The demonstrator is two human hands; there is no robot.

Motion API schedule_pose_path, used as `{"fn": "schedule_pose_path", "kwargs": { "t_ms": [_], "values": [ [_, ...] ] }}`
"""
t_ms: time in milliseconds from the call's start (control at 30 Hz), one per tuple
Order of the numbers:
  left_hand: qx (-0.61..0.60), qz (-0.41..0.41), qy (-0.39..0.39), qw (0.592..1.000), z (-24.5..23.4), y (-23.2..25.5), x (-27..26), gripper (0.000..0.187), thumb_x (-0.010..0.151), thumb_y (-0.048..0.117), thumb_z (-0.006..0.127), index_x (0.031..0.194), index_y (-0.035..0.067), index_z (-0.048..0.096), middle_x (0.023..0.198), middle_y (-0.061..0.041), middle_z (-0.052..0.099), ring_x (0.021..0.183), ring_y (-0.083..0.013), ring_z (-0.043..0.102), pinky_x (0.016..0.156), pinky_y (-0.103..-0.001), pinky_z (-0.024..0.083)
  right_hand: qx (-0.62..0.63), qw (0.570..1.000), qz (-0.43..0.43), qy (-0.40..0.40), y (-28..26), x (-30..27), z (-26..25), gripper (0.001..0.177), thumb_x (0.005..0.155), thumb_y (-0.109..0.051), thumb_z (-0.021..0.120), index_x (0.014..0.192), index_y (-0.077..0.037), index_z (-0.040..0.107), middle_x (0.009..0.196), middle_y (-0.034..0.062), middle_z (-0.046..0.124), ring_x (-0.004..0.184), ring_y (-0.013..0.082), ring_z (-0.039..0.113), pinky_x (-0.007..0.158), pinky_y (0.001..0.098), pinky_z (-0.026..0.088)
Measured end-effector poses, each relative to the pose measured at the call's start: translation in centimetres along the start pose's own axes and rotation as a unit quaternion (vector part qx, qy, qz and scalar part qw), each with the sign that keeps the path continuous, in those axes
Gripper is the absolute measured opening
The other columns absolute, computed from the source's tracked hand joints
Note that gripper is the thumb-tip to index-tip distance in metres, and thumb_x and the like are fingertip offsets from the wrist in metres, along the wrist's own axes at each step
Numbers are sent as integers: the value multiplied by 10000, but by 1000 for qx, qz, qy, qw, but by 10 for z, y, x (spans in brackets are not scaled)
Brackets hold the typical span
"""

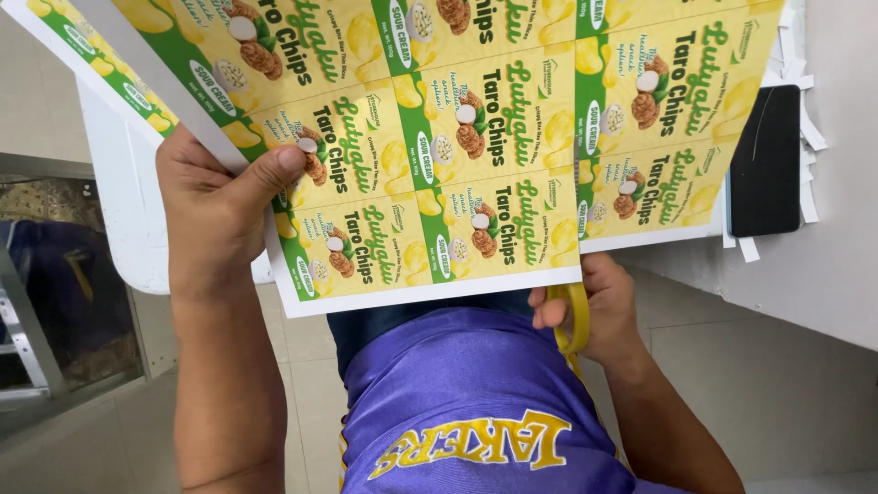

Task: Cutting printed label sheets into individual labels using scissors.

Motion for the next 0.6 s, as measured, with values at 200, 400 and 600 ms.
{"fn": "schedule_pose_path", "kwargs": {
  "t_ms": [200,400,600],
  "values": [
    [-1,1,2,1000,5,17,-9,356,961,103,763,1283,33,628,1308,-97,686,1247,-240,682,1072,-385,655,-39,998,-52,24,-56,-12,8,510,759,-118,843,1001,-90,395,932,298,720,615,244,747,513,277,644],
    [-17,-20,8,1000,5,10,-8,415,941,110,763,1313,14,609,1340,-105,673,1263,-247,674,1080,-395,652,-87,996,-16,27,-53,-5,7,622,824,-114,819,1313,-46,439,909,183,708,611,165,694,525,236,625],
    [-30,-35,0,999,5,8,-8,440,927,132,769,1320,19,607,1340,-103,675,1271,-249,673,1078,-404,650,-17,999,22,-24,-45,-6,13,769,886,-246,793,1486,48,414,909,140,640,586,159,624,531,251,572]
  ]
}}
Point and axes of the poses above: each hand's wrist, its own x-axis towards the middle knuckle, its own z-axis out of the palm, y = z × x, the point moved 9 cm from there along x, towards the middle knuckle
